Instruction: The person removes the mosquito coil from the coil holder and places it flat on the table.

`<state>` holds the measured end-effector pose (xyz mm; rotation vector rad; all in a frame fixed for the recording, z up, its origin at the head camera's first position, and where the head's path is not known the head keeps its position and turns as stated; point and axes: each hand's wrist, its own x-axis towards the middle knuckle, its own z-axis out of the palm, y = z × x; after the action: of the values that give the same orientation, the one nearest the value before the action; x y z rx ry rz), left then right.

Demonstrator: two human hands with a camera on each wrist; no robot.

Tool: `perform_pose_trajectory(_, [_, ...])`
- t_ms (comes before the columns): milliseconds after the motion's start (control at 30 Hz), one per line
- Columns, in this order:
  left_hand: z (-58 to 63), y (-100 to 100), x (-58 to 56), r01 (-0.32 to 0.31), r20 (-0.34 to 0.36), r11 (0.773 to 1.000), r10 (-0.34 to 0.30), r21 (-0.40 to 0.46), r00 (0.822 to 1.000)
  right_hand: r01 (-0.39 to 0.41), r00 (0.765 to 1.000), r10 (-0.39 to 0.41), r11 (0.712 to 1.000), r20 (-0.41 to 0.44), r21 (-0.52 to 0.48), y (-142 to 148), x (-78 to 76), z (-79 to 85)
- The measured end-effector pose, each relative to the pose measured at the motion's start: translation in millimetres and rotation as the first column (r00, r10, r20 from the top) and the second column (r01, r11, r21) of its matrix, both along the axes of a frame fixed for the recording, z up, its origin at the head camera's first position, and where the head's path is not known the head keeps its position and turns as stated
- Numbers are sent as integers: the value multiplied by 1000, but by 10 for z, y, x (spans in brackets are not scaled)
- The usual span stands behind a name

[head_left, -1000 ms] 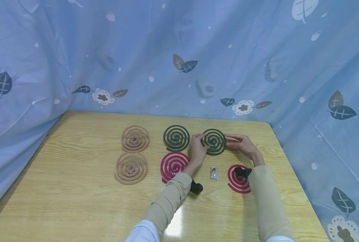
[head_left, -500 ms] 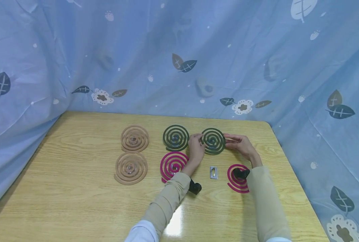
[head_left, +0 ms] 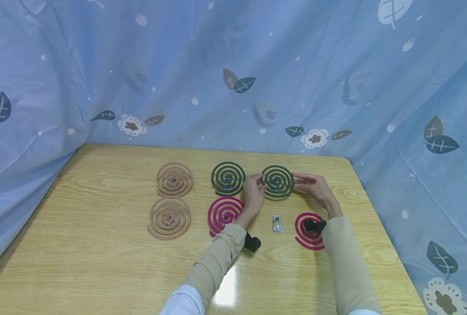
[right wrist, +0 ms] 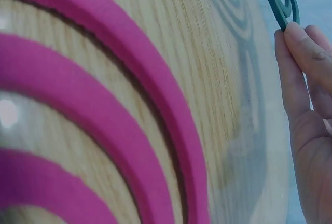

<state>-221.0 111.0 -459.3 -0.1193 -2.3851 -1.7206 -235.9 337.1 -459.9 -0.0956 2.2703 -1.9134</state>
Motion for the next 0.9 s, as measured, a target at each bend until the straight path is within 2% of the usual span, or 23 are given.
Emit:
perform_pose_trajectory(333, [15, 3, 11, 20, -29, 999, -19, 47, 999, -14, 999, 18, 995, 37, -99, 49, 67, 49])
perform_pose_trajectory(500, [12, 6, 7, 24, -9, 999, -24, 48, 1000, -12, 999, 16, 992, 28, -126, 72, 79, 41])
perform_pose_trajectory(633, [16, 12, 12, 43, 2, 997, -43, 59, 999, 12, 1000, -10, 994, 24, -107, 108, 101, 26])
perform_pose_trajectory(767, [13, 25, 20, 72, 22, 993, -74, 98, 997, 27, 999, -25, 994, 24, -105, 142, 134, 15])
perform_pose_trajectory(900, [12, 44, 42, 99, 45, 984, -107, 147, 993, 29, 999, -25, 987, 25, -158, 177, 172, 16])
